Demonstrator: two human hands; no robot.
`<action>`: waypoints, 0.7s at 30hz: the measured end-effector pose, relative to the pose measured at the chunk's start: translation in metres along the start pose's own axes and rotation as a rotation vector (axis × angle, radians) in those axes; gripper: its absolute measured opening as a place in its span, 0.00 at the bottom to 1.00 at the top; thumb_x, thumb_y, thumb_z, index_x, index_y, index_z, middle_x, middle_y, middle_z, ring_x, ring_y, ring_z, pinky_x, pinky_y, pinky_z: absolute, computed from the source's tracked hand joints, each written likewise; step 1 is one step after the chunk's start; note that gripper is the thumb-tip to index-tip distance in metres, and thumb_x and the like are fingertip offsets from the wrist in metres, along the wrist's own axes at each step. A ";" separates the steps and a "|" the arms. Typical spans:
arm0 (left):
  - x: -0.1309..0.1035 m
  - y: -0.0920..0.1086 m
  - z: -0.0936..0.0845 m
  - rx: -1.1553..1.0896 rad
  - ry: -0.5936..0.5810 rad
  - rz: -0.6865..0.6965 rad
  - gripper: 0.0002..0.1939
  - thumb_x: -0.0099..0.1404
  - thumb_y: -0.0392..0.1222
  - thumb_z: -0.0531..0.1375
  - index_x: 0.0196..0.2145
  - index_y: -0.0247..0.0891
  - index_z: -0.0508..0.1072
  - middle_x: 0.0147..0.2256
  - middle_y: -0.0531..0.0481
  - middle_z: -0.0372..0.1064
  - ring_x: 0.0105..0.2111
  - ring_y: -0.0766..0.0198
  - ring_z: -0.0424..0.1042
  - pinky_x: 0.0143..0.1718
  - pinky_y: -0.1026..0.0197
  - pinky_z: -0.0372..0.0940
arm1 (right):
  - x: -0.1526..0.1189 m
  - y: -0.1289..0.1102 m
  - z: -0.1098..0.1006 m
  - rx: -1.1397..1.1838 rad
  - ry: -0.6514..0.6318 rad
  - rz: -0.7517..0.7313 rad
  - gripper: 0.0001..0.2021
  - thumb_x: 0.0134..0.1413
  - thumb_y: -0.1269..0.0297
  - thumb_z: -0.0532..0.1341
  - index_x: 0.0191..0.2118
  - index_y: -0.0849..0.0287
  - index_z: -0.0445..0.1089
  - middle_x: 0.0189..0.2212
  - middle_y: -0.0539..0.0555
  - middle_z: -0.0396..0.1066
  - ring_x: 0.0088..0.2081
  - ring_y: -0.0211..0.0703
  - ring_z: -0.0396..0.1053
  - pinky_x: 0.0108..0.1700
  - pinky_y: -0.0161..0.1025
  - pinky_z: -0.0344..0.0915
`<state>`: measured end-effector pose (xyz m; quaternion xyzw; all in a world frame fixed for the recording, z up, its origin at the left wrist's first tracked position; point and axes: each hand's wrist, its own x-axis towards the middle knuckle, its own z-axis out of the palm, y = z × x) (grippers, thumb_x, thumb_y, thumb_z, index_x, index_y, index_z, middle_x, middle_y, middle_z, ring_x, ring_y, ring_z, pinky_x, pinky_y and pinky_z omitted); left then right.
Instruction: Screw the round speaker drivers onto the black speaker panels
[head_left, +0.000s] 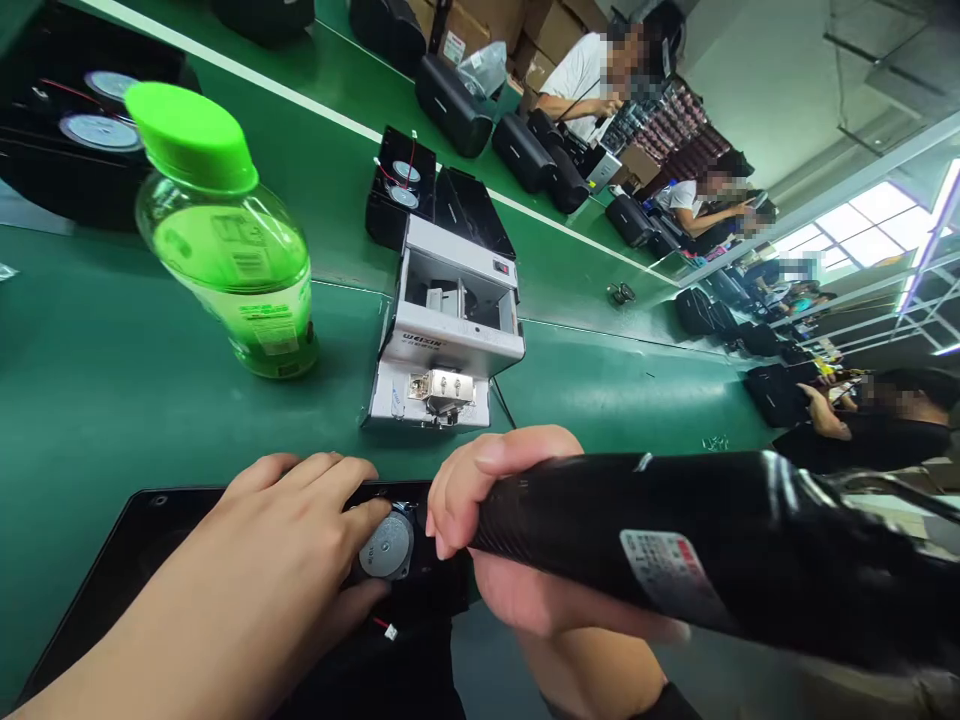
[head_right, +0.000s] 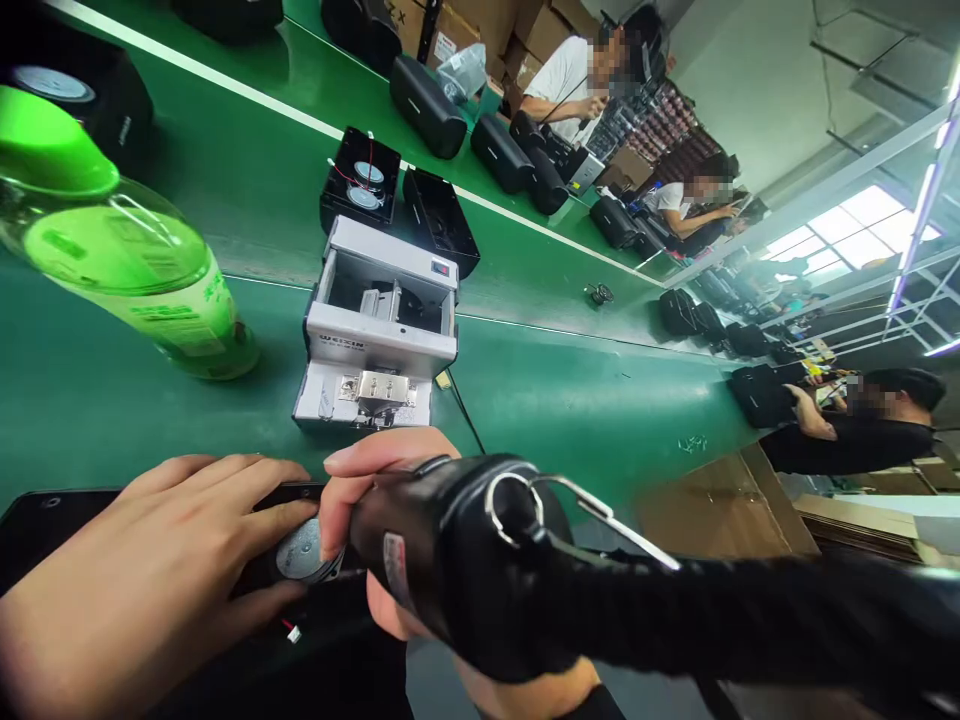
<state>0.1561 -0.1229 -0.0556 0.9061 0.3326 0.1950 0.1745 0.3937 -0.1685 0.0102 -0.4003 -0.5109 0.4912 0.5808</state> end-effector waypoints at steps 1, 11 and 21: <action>0.002 0.000 -0.003 -0.023 -0.021 -0.007 0.17 0.58 0.40 0.82 0.44 0.54 0.89 0.49 0.51 0.88 0.47 0.42 0.87 0.53 0.34 0.69 | 0.001 0.001 0.001 0.023 0.017 -0.031 0.42 0.66 0.12 0.74 0.59 0.46 0.86 0.32 0.50 0.81 0.29 0.48 0.75 0.35 0.49 0.81; 0.009 0.003 -0.015 -0.060 -0.149 -0.070 0.12 0.65 0.44 0.81 0.47 0.54 0.92 0.51 0.50 0.88 0.49 0.43 0.88 0.51 0.37 0.68 | 0.001 0.018 0.011 0.028 0.057 -0.136 0.45 0.62 0.08 0.73 0.58 0.48 0.86 0.30 0.48 0.80 0.28 0.46 0.76 0.34 0.46 0.79; 0.012 0.003 -0.015 -0.002 -0.154 -0.084 0.18 0.63 0.46 0.87 0.50 0.53 0.94 0.53 0.48 0.90 0.52 0.39 0.89 0.54 0.35 0.74 | 0.006 0.034 0.032 0.004 0.304 -0.396 0.39 0.67 0.14 0.75 0.55 0.47 0.88 0.27 0.46 0.85 0.22 0.42 0.77 0.29 0.39 0.76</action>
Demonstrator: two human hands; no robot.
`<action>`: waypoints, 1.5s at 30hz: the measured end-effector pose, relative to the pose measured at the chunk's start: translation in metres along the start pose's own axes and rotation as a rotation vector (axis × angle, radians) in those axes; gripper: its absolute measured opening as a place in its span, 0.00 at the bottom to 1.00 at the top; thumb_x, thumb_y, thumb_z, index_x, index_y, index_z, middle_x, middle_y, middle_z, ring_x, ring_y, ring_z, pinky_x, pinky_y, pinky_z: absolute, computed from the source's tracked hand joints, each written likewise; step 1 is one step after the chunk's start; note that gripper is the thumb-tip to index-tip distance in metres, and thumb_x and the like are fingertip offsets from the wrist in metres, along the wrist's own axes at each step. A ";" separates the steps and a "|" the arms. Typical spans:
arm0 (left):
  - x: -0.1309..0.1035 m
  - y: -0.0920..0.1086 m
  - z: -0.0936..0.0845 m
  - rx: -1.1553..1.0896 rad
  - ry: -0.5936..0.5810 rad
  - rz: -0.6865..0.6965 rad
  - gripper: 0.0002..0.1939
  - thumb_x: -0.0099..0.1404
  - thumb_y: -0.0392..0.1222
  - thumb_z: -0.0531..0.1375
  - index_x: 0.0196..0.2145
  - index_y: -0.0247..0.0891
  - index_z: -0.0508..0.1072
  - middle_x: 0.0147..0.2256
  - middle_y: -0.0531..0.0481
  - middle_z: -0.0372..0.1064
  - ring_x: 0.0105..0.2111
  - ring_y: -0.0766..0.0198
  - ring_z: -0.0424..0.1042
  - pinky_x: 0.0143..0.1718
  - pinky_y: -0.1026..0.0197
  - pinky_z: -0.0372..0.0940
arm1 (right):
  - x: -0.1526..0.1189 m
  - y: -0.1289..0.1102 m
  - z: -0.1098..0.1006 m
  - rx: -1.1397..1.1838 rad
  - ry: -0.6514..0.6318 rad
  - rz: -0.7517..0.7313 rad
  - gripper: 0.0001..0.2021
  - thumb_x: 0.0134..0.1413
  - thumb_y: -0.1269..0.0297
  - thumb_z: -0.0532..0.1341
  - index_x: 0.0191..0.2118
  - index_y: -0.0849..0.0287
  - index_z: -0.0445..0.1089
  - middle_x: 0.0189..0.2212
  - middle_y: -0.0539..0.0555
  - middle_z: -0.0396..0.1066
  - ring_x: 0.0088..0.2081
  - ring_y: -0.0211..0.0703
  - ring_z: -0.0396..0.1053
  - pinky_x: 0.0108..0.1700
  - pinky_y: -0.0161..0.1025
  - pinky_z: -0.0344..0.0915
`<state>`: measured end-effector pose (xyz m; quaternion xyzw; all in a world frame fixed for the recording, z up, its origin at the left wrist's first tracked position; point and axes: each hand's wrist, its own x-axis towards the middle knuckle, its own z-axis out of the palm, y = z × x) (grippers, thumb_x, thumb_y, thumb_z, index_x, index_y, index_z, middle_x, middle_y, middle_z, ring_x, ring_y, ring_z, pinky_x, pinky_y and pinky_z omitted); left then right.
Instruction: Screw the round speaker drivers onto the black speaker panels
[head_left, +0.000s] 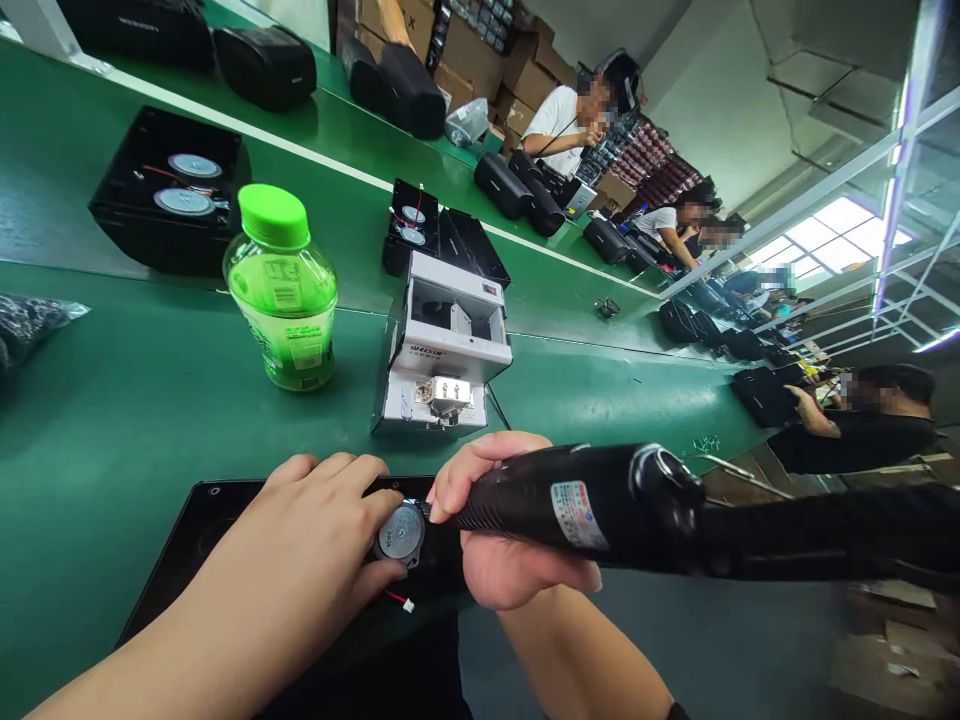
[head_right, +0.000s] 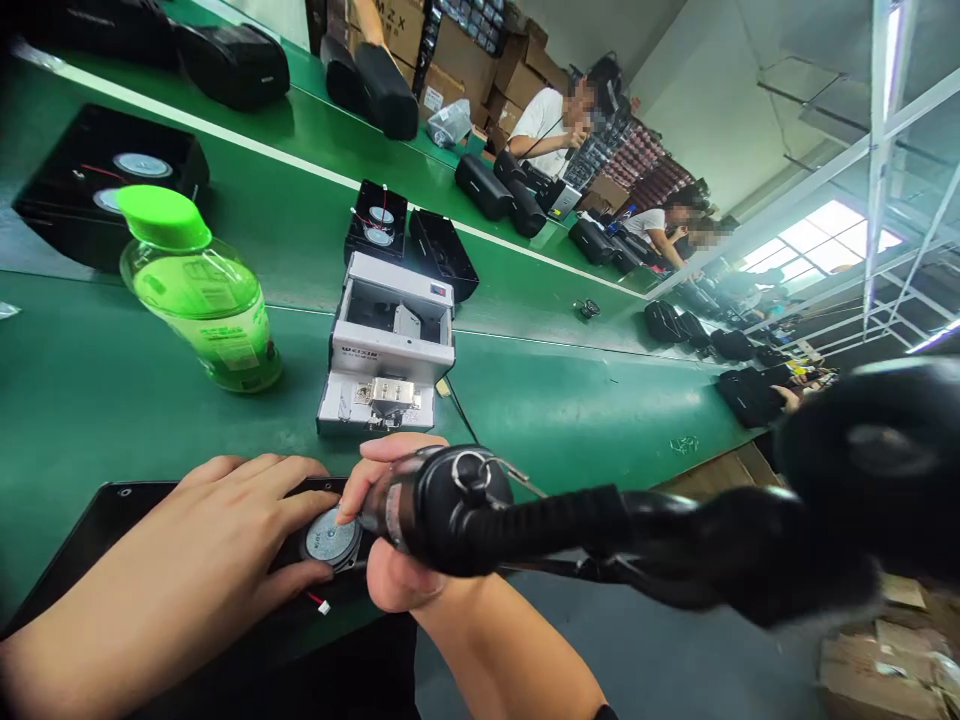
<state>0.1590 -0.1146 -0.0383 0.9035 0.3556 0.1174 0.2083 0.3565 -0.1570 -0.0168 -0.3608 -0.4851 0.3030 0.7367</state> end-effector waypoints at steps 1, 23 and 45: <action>0.000 0.002 0.000 0.019 -0.009 -0.004 0.19 0.63 0.45 0.87 0.51 0.52 0.94 0.54 0.48 0.90 0.53 0.39 0.89 0.55 0.34 0.75 | 0.002 -0.004 0.000 -0.004 0.000 0.006 0.38 0.67 0.15 0.75 0.55 0.47 0.89 0.28 0.47 0.85 0.22 0.42 0.77 0.30 0.39 0.76; -0.023 -0.006 0.026 -0.007 0.227 0.074 0.31 0.58 0.30 0.78 0.57 0.53 0.90 0.62 0.44 0.89 0.61 0.35 0.90 0.81 0.19 0.72 | 0.108 -0.025 0.019 -0.022 -0.033 -0.021 0.41 0.67 0.09 0.70 0.52 0.47 0.86 0.22 0.42 0.77 0.16 0.42 0.68 0.20 0.39 0.68; -0.015 -0.015 0.009 0.008 0.162 0.096 0.18 0.66 0.44 0.75 0.53 0.59 0.89 0.55 0.49 0.90 0.51 0.40 0.88 0.58 0.30 0.75 | -0.018 -0.086 -0.025 -0.106 -0.161 0.147 0.18 0.94 0.40 0.62 0.67 0.36 0.89 0.25 0.44 0.78 0.23 0.48 0.77 0.32 0.48 0.82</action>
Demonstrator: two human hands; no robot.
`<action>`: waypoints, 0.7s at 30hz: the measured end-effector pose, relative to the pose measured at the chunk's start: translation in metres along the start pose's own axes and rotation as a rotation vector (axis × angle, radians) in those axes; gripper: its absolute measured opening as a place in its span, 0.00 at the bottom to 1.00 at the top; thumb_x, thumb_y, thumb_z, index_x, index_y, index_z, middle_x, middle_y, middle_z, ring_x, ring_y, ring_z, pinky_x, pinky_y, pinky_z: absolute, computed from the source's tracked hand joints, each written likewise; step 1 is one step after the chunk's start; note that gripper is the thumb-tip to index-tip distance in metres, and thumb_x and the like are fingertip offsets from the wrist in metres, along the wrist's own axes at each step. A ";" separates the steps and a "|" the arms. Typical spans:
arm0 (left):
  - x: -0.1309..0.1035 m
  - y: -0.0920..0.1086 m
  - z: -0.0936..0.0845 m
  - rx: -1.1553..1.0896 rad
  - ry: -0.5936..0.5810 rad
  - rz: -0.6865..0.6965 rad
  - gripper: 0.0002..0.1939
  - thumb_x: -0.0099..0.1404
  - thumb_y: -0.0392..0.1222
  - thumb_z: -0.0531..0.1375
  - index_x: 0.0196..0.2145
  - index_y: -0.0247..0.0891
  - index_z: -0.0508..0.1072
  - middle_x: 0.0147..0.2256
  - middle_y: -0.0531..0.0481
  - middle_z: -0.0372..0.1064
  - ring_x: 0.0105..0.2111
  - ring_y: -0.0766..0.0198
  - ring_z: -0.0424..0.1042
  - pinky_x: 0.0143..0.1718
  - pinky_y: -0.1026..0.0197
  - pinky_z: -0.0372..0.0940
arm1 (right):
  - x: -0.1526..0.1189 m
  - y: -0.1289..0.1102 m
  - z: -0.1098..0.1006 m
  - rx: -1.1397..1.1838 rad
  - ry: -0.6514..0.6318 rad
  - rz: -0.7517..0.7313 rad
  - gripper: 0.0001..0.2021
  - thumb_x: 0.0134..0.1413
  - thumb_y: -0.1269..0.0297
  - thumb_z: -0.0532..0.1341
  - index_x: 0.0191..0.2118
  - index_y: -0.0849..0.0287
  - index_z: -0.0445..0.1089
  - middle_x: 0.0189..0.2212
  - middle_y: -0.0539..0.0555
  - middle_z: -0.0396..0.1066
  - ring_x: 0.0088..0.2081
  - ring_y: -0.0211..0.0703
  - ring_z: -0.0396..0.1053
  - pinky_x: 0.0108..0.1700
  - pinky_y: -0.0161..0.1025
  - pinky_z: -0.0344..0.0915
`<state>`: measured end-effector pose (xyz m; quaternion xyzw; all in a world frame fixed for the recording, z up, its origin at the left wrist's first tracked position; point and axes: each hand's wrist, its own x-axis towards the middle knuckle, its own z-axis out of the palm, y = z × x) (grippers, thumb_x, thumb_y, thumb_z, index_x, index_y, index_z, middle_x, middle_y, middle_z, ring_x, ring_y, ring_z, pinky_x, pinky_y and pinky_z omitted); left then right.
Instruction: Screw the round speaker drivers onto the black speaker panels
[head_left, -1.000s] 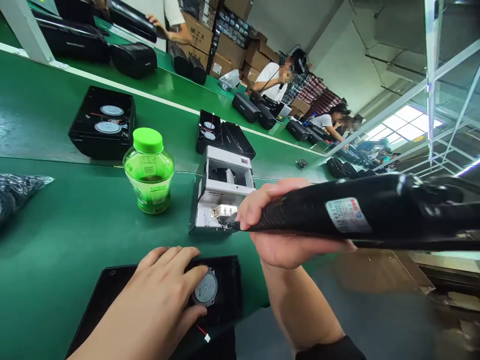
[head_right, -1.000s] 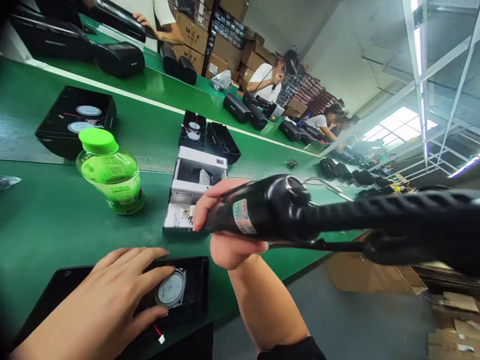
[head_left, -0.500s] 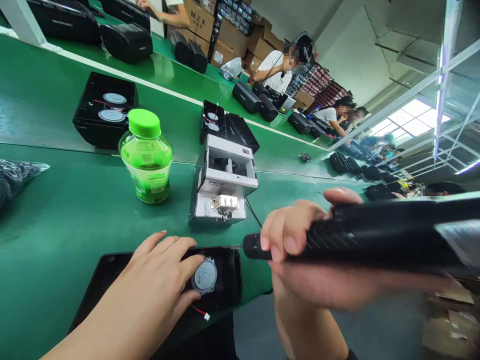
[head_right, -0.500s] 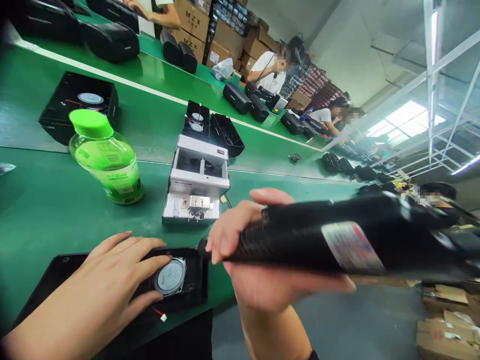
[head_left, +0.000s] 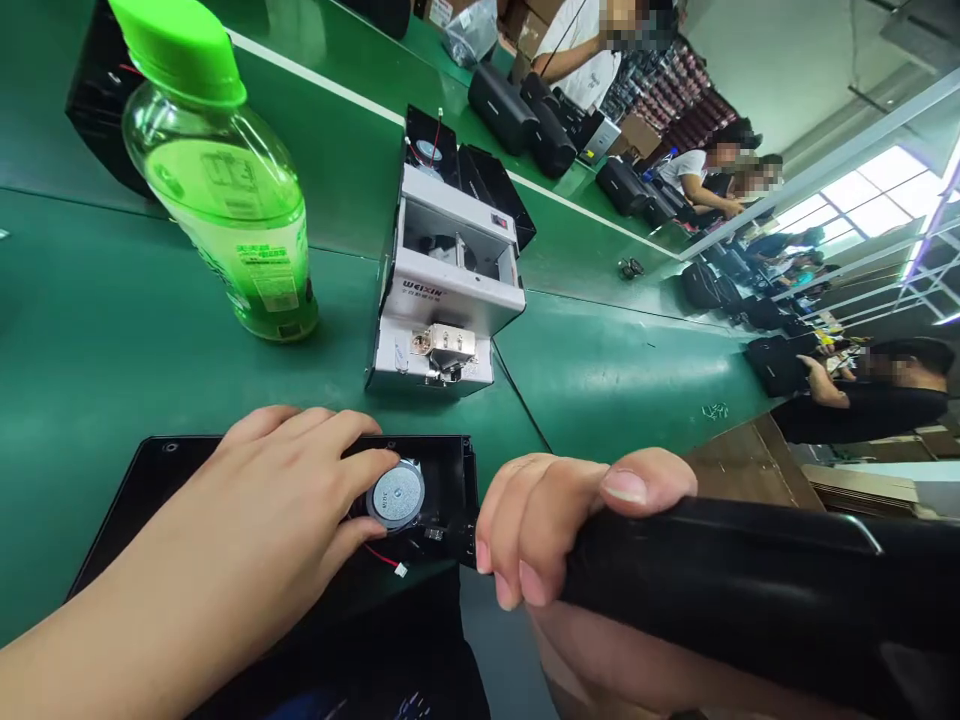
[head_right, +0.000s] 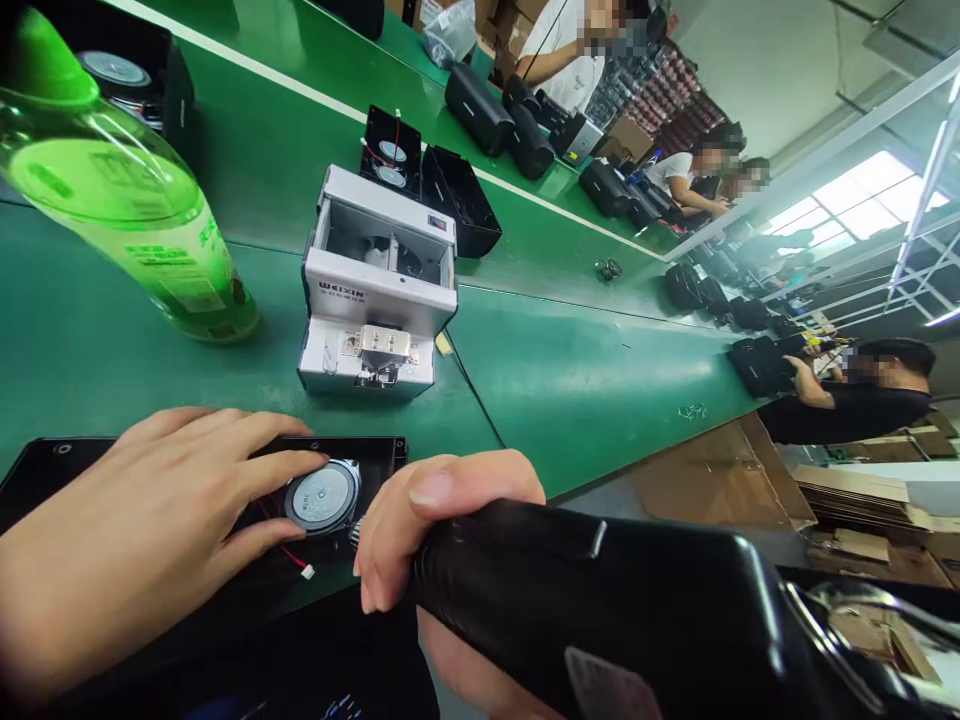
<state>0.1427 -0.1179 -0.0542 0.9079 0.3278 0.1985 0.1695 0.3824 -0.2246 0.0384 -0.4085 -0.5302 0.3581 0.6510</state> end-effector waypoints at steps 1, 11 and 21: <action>0.001 0.000 -0.001 0.005 -0.001 -0.002 0.18 0.66 0.44 0.75 0.53 0.59 0.89 0.56 0.49 0.91 0.52 0.39 0.88 0.58 0.30 0.74 | 0.000 0.002 0.001 0.005 0.009 -0.013 0.19 0.94 0.40 0.62 0.66 0.37 0.89 0.25 0.44 0.78 0.23 0.47 0.77 0.32 0.48 0.82; 0.004 0.002 -0.008 -0.015 -0.091 -0.021 0.20 0.68 0.45 0.78 0.56 0.61 0.91 0.59 0.50 0.91 0.58 0.35 0.88 0.59 0.30 0.72 | -0.001 0.002 -0.001 -0.049 0.011 0.012 0.13 0.95 0.47 0.64 0.65 0.35 0.89 0.25 0.43 0.79 0.22 0.45 0.77 0.32 0.47 0.83; 0.005 0.002 -0.008 0.059 -0.024 0.063 0.16 0.72 0.44 0.77 0.56 0.55 0.92 0.57 0.49 0.90 0.54 0.41 0.88 0.55 0.34 0.71 | 0.001 0.005 0.002 -0.076 -0.016 -0.032 0.15 0.96 0.51 0.62 0.65 0.39 0.88 0.26 0.43 0.76 0.22 0.43 0.76 0.34 0.44 0.84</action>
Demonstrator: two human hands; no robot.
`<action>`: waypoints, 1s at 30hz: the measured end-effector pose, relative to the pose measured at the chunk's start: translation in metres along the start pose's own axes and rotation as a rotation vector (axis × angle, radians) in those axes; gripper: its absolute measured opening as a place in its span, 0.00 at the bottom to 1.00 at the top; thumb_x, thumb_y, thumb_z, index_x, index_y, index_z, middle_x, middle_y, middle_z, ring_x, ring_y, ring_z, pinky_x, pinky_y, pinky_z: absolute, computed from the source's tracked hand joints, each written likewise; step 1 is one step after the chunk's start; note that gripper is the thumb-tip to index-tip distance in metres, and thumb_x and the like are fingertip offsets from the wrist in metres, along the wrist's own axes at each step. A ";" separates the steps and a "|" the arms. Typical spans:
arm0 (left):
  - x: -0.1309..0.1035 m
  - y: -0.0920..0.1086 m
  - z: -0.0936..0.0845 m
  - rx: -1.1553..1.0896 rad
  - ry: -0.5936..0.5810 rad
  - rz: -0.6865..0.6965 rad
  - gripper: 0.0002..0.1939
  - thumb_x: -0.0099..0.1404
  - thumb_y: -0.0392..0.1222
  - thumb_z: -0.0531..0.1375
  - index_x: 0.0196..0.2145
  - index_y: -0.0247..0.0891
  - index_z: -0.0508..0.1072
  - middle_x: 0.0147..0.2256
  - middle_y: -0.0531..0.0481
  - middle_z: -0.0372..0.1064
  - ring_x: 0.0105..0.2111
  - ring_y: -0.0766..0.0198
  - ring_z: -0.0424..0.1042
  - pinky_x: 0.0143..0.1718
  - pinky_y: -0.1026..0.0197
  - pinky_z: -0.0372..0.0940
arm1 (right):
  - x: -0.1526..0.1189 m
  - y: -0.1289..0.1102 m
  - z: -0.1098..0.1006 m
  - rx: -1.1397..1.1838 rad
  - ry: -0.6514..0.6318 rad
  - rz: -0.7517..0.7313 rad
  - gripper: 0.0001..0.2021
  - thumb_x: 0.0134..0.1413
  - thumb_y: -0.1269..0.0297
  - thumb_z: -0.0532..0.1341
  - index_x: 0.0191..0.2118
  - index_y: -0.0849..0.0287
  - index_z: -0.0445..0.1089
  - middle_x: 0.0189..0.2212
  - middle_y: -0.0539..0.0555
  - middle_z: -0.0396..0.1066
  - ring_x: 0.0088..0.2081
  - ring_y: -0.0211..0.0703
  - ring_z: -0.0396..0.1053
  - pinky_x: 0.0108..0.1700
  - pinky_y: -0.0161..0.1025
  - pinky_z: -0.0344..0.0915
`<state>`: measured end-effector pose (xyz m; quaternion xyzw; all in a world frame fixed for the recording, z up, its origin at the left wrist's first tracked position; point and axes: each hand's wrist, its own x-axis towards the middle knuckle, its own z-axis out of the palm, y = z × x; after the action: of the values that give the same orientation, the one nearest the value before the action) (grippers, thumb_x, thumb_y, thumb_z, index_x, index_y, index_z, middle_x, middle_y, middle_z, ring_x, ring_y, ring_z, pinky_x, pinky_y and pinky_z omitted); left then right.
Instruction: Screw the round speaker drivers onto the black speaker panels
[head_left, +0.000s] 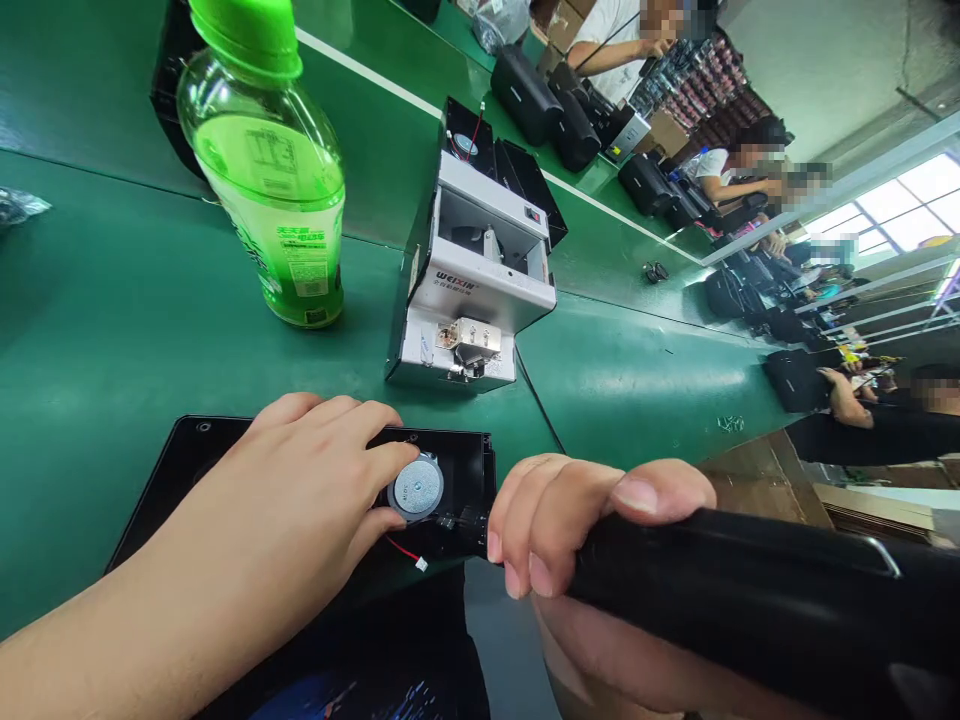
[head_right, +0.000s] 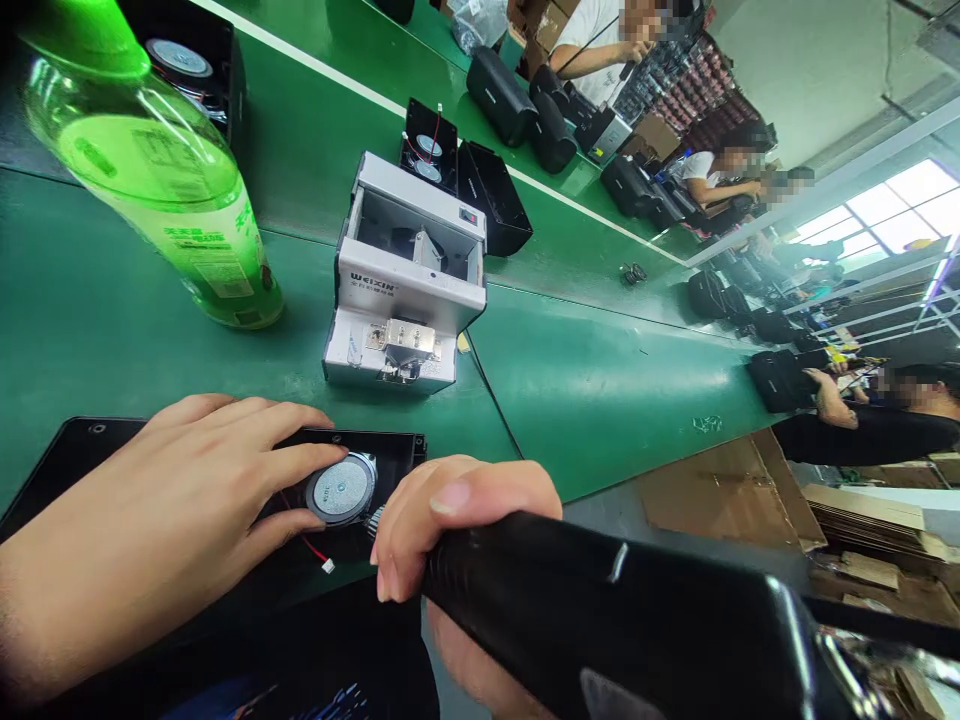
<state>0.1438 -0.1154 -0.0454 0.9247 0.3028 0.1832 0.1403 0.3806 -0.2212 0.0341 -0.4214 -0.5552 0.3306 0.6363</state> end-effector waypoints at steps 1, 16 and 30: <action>0.000 0.001 0.000 0.009 0.017 0.023 0.15 0.73 0.43 0.76 0.56 0.54 0.92 0.57 0.49 0.90 0.53 0.42 0.88 0.54 0.35 0.71 | 0.001 -0.001 -0.002 -0.007 -0.055 0.004 0.15 0.97 0.53 0.61 0.67 0.38 0.88 0.26 0.43 0.77 0.23 0.43 0.78 0.35 0.43 0.86; -0.004 0.008 0.002 0.022 0.111 0.081 0.18 0.66 0.34 0.78 0.52 0.47 0.89 0.56 0.46 0.89 0.51 0.42 0.87 0.54 0.36 0.69 | -0.025 0.011 0.017 -0.066 -0.081 -0.097 0.13 0.94 0.61 0.65 0.62 0.41 0.90 0.26 0.43 0.81 0.24 0.41 0.78 0.37 0.42 0.86; -0.012 0.004 0.006 0.077 0.242 0.139 0.13 0.79 0.40 0.69 0.57 0.48 0.90 0.63 0.41 0.90 0.61 0.39 0.88 0.70 0.32 0.73 | -0.025 0.027 0.023 0.040 0.070 -0.108 0.14 0.92 0.52 0.65 0.64 0.42 0.90 0.28 0.46 0.83 0.25 0.46 0.79 0.33 0.45 0.82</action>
<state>0.1392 -0.1267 -0.0522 0.9193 0.2595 0.2909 0.0540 0.3557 -0.2278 0.0000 -0.3895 -0.5477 0.2920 0.6805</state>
